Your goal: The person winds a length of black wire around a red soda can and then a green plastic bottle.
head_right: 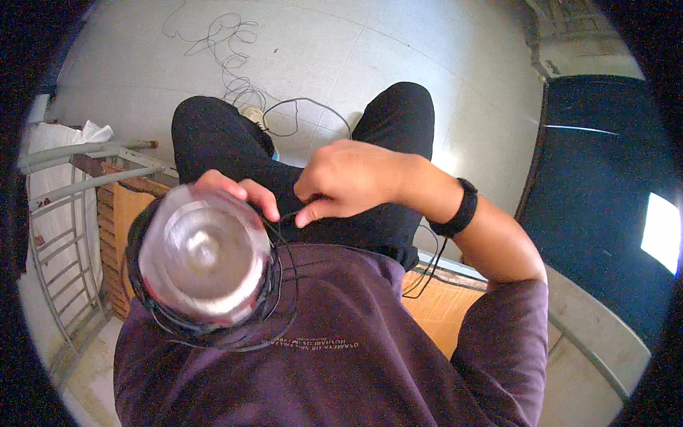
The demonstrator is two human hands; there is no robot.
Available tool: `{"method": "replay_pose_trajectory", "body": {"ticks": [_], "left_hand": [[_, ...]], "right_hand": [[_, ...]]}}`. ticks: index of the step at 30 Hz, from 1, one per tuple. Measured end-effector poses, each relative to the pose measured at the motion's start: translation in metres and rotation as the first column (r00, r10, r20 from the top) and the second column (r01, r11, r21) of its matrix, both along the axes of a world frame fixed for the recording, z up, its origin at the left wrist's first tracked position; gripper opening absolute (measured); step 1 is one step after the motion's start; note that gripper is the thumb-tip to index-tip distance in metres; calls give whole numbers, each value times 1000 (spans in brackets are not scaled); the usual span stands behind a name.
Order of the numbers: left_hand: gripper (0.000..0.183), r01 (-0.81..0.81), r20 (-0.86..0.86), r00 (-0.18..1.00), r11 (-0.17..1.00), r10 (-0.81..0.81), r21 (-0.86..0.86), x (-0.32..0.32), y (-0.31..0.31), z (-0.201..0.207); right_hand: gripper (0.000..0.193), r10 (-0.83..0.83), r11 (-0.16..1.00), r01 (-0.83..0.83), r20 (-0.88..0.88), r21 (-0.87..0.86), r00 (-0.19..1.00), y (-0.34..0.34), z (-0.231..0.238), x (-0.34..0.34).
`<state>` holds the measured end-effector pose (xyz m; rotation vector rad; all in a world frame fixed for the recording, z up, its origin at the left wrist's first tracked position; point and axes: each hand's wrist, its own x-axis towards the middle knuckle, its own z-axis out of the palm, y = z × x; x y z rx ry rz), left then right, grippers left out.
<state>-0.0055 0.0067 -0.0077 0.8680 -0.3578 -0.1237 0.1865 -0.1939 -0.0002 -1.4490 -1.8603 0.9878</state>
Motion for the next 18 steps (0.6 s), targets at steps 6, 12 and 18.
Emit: {"method": "replay_pose_trajectory", "body": {"ticks": [6,12,18], "left_hand": [[42,148,-179,951,879,-253,-454,-7,-1,15],[46,22,-124,992,994,-35,-104,-8,-1,7],[120,154,-146,981,971,-128,181,-5,7,6]], "right_hand": [[13,-62,991,30,-246,-129,967,1,18,10],[13,-126,992,127,-64,13,990,4,12,30],[11,-261,964,266,135,-20,956,11,37,28]]}}
